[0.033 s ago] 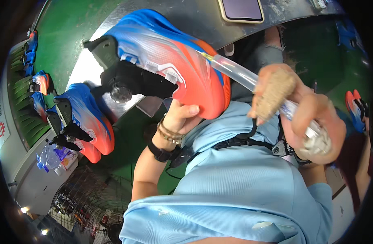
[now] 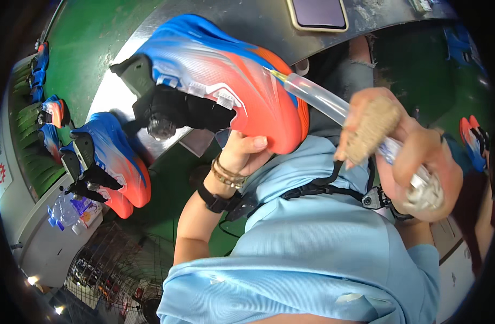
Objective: Applying glue to the edges of shoe soles using a syringe-like applicator and a sponge.
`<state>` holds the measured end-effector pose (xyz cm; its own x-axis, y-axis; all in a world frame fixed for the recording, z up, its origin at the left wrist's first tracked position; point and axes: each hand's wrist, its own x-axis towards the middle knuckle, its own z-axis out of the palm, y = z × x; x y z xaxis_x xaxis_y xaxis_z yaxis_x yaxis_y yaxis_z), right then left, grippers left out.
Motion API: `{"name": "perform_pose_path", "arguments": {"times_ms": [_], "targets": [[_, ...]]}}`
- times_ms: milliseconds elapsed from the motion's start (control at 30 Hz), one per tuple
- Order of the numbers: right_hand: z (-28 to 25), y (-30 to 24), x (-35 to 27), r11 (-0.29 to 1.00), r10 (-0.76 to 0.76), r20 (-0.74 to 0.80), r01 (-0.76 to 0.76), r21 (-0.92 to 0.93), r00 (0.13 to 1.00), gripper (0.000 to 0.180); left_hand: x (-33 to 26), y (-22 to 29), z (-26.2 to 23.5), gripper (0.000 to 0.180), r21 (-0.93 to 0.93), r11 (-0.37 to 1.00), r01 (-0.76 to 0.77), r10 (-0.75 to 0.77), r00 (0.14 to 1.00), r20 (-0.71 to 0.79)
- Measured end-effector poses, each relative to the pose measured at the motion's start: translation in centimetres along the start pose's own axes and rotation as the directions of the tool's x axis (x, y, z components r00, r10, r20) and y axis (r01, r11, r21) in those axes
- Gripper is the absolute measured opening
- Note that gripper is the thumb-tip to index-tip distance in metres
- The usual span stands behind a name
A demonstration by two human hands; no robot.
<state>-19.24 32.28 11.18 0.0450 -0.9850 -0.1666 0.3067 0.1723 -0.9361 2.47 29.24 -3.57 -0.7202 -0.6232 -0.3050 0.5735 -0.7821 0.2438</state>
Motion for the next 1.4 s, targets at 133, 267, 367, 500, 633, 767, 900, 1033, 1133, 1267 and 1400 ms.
{"name": "perform_pose_path", "arguments": {"times_ms": [133,267,367,500,633,767,900,1033,1133,1267,1400], "targets": [[-0.5,-1.2,-0.9,0.997,-0.027,-0.084,0.021,-0.068,0.996,0.029,3.5,-0.6,0.8,0.062,-0.069,0.997,0.017,-0.009,0.994,0.107],[-0.9,-1.7,-1.5,0.993,-0.044,-0.136,0.029,-0.113,0.990,0.032,5.7,-0.6,1.7,0.059,0.023,1.000,-0.014,0.010,0.989,0.146],[-1.1,-1.9,-1.8,0.990,-0.054,-0.161,0.032,-0.137,0.985,0.034,6.8,-0.5,2.1,0.068,0.036,0.999,0.001,-0.005,0.990,0.138],[-1.2,-2.1,-2.2,0.987,-0.067,-0.187,0.037,-0.159,0.980,0.036,8.1,-0.7,2.5,0.070,0.051,0.997,-0.053,0.044,0.984,0.170],[-1.3,-2.3,-2.6,0.983,-0.076,-0.202,0.039,-0.179,0.976,0.039,9.1,-0.8,2.7,0.067,0.043,0.994,-0.097,0.086,0.975,0.207],[-1.3,-2.4,-2.8,0.980,-0.086,-0.215,0.044,-0.194,0.973,0.042,10.0,-0.9,2.8,0.065,0.067,0.986,-0.155,0.137,0.965,0.224],[-1.2,-2.4,-2.9,0.978,-0.092,-0.217,0.047,-0.203,0.972,0.046,11.1,-1.1,2.7,0.062,0.042,0.974,-0.222,0.204,0.942,0.268],[-1.0,-2.4,-2.8,0.975,-0.103,-0.218,0.056,-0.213,0.970,0.049,12.0,-1.2,3.2,0.059,0.013,0.959,-0.284,0.266,0.915,0.304],[-0.9,-2.2,-2.6,0.969,-0.144,-0.176,0.103,-0.225,0.974,0.048,12.2,-1.0,4.4,0.055,-0.019,0.951,-0.310,0.305,0.921,0.244],[-0.7,-1.4,-2.0,0.945,-0.245,-0.117,0.209,-0.253,0.963,0.048,11.9,-0.5,7.0,0.043,-0.107,0.941,-0.321,0.329,0.942,0.062],[-0.7,-0.3,-1.0,0.887,-0.390,-0.029,0.367,-0.281,0.920,0.047,10.7,0.7,9.6,0.035,-0.154,0.944,-0.293,0.287,0.956,-0.062]]}}
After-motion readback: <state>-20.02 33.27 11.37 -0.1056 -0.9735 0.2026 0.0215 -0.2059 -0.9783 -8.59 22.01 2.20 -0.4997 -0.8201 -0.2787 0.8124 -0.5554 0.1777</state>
